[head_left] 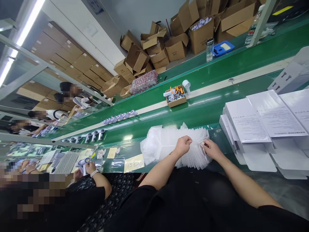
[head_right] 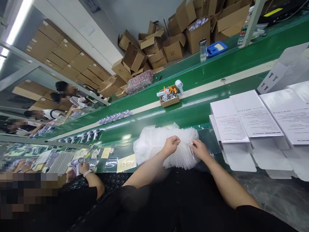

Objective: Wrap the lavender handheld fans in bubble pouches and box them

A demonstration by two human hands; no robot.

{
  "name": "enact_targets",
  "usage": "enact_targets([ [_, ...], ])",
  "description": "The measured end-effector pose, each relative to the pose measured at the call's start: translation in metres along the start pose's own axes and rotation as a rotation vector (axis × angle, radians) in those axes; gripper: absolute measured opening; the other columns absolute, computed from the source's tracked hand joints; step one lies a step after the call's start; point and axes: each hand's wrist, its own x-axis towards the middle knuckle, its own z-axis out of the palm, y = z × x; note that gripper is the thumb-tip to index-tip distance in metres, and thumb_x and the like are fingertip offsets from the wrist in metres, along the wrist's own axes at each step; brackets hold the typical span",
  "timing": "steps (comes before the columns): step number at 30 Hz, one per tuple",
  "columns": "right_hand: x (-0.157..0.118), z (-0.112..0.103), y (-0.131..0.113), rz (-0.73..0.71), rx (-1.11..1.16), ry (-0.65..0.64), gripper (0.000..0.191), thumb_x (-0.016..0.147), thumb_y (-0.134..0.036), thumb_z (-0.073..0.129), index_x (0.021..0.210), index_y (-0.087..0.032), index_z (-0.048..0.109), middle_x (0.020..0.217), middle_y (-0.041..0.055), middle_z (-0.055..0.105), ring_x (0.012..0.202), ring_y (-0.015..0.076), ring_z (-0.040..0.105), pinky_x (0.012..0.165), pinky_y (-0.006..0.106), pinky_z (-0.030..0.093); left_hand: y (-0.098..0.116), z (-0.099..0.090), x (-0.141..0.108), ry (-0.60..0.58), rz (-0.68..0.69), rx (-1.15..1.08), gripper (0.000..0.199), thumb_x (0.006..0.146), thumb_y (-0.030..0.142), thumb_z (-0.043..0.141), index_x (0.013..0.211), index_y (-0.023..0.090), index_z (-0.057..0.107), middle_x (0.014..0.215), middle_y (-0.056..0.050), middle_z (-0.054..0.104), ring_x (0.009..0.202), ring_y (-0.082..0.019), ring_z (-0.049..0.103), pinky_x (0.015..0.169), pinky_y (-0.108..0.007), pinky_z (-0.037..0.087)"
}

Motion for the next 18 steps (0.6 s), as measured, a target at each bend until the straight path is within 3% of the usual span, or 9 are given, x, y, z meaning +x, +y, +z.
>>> enact_targets([
  [3, -0.006, 0.000, 0.001, 0.039, 0.028, 0.016, 0.018, 0.070, -0.038, 0.055, 0.062, -0.023, 0.053, 0.066, 0.0003, 0.050, 0.062, 0.0179, 0.047, 0.060, 0.031, 0.039, 0.001, -0.004, -0.003, 0.038, -0.021, -0.041, 0.009, 0.072, 0.015, 0.057, 0.066, 0.021, 0.061, 0.066, -0.001, 0.056, 0.074, -0.018, 0.051, 0.080, -0.028, 0.040],
  [7, -0.016, 0.005, 0.002, 0.072, 0.093, -0.041, 0.027, 0.079, -0.048, 0.045, 0.080, -0.023, 0.054, 0.065, -0.0015, 0.054, 0.061, 0.0167, 0.050, 0.057, 0.029, 0.041, 0.011, 0.006, -0.008, -0.018, -0.012, -0.122, 0.009, 0.061, 0.015, 0.070, 0.059, 0.021, 0.064, 0.064, -0.001, 0.058, 0.072, -0.017, 0.052, 0.078, -0.027, 0.041],
  [10, -0.019, 0.003, 0.009, 0.113, 0.060, -0.030, 0.027, 0.077, -0.049, 0.050, 0.079, -0.023, 0.055, 0.063, -0.0018, 0.055, 0.061, 0.0174, 0.051, 0.058, 0.029, 0.041, 0.017, 0.004, -0.006, 0.117, -0.095, -0.429, 0.013, 0.056, 0.019, 0.076, 0.055, 0.019, 0.063, 0.059, 0.000, 0.057, 0.064, -0.015, 0.051, 0.069, -0.025, 0.041],
  [12, -0.020, -0.002, 0.017, 0.165, 0.003, 0.026, 0.024, 0.074, -0.047, 0.052, 0.072, -0.023, 0.054, 0.059, -0.0011, 0.053, 0.059, 0.0183, 0.050, 0.057, 0.031, 0.040, 0.018, -0.014, -0.002, 0.277, -0.144, -0.613, 0.015, 0.061, 0.025, 0.074, 0.058, 0.017, 0.062, 0.061, -0.001, 0.058, 0.057, -0.011, 0.046, 0.060, -0.023, 0.038],
  [14, -0.020, -0.007, 0.024, 0.214, -0.049, 0.101, 0.024, 0.075, -0.046, 0.050, 0.072, -0.023, 0.052, 0.058, 0.0003, 0.053, 0.058, 0.0199, 0.050, 0.057, 0.034, 0.040, 0.017, -0.043, 0.001, 0.419, -0.135, -0.682, 0.019, 0.071, 0.033, 0.066, 0.065, 0.016, 0.060, 0.067, 0.000, 0.058, 0.053, -0.007, 0.042, 0.056, -0.021, 0.036],
  [16, -0.019, -0.009, 0.023, 0.229, -0.073, 0.153, 0.027, 0.075, -0.047, 0.049, 0.081, -0.021, 0.054, 0.065, 0.0035, 0.057, 0.061, 0.0222, 0.053, 0.059, 0.036, 0.042, 0.014, -0.078, 0.000, 0.547, -0.098, -0.746, 0.022, 0.078, 0.038, 0.059, 0.070, 0.018, 0.059, 0.072, 0.001, 0.057, 0.055, -0.006, 0.044, 0.058, -0.021, 0.037],
  [18, -0.018, -0.006, 0.014, 0.189, -0.063, 0.155, 0.041, 0.075, -0.049, 0.050, 0.101, -0.017, 0.053, 0.084, 0.0096, 0.062, 0.071, 0.0243, 0.058, 0.065, 0.038, 0.046, 0.010, -0.113, -0.009, 0.639, -0.038, -0.810, 0.021, 0.080, 0.040, 0.058, 0.073, 0.019, 0.059, 0.072, 0.001, 0.057, 0.061, -0.007, 0.050, 0.064, -0.022, 0.041],
])
